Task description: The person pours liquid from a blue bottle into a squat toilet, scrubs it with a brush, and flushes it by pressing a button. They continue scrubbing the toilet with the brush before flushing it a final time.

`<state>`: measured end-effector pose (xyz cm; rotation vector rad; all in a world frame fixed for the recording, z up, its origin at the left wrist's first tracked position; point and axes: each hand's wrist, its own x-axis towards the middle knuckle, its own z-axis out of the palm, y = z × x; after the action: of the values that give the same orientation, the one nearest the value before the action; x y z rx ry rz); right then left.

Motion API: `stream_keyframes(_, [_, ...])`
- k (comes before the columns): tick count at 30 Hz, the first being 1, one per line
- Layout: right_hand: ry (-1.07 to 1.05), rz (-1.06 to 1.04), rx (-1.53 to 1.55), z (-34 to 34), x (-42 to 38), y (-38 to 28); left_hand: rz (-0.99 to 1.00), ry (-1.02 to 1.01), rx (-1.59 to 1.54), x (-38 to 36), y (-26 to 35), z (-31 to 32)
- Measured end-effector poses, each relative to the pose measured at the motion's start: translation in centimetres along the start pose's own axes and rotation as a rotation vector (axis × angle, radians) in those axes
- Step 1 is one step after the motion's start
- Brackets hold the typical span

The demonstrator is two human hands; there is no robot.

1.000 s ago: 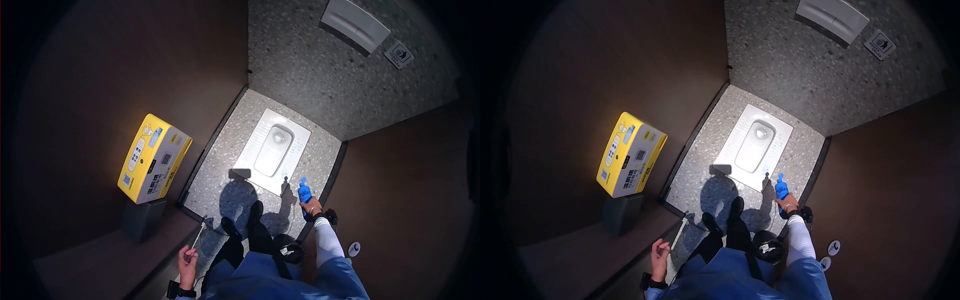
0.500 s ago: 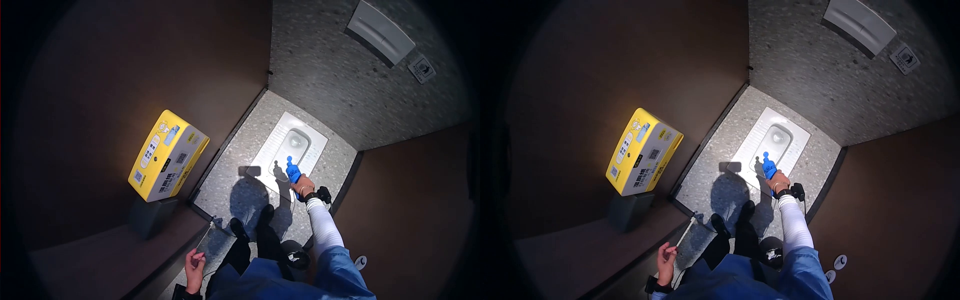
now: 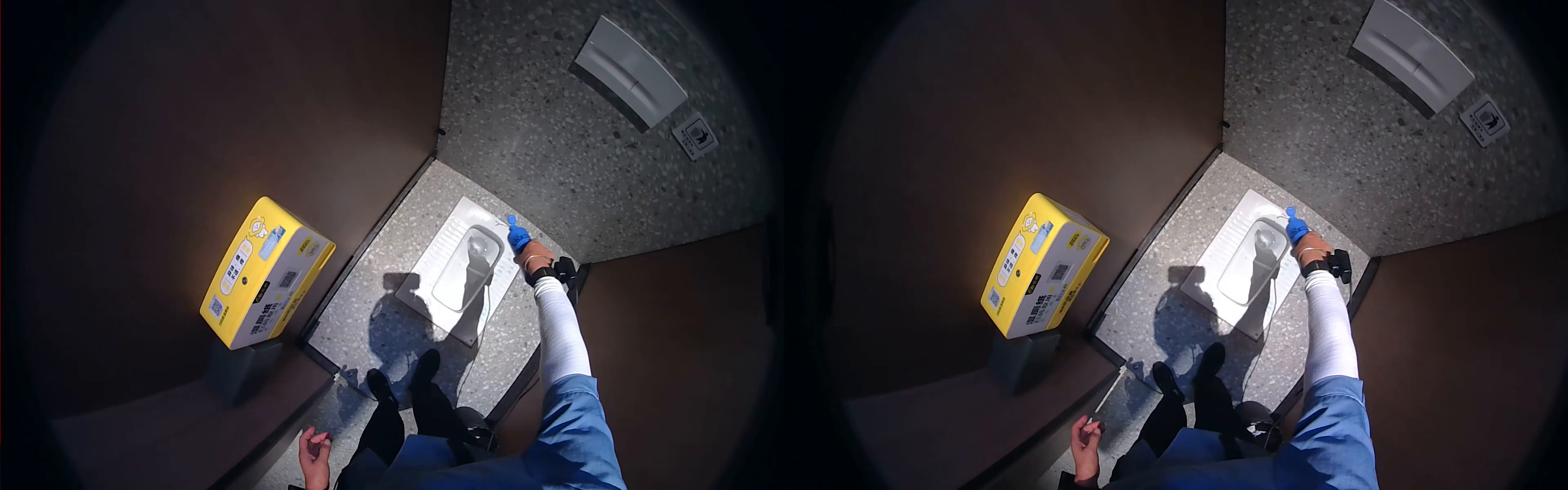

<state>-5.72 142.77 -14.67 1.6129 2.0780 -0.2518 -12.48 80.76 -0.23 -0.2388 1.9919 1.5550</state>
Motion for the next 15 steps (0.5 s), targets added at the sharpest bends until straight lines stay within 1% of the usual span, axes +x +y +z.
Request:
stream_keyframes(3, [-0.014, 0.081, 0.019, -0.1, -0.2, 2.5, 0.014, -0.008, 0.038, 0.0, 0.4, 0.4])
stream_keyframes(5, [0.019, 0.142, 0.031, 0.9, -0.2, 4.5, 0.015, -0.01, 0.039, 0.1, 0.4, 0.4])
stream_keyframes(7, [-0.066, 0.157, 0.056, -0.3, -2.0, 5.9, 0.015, -0.009, 0.041, 0.2, 0.4, 0.4])
stream_keyframes(11, [-0.013, 0.25, 0.065, 0.1, -3.2, 7.1, 0.047, -0.003, 0.022, 0.4, 0.2, 0.6])
stream_keyframes(13, [0.017, 0.229, 0.084, -0.4, -3.6, 6.9, 0.055, 0.0, 0.02, 0.5, 0.0, 0.5])
stream_keyframes(15, [-0.07, 0.153, 0.105, -1.4, -3.6, 6.0, 0.071, -0.011, 0.007, 0.5, 0.0, 0.7])
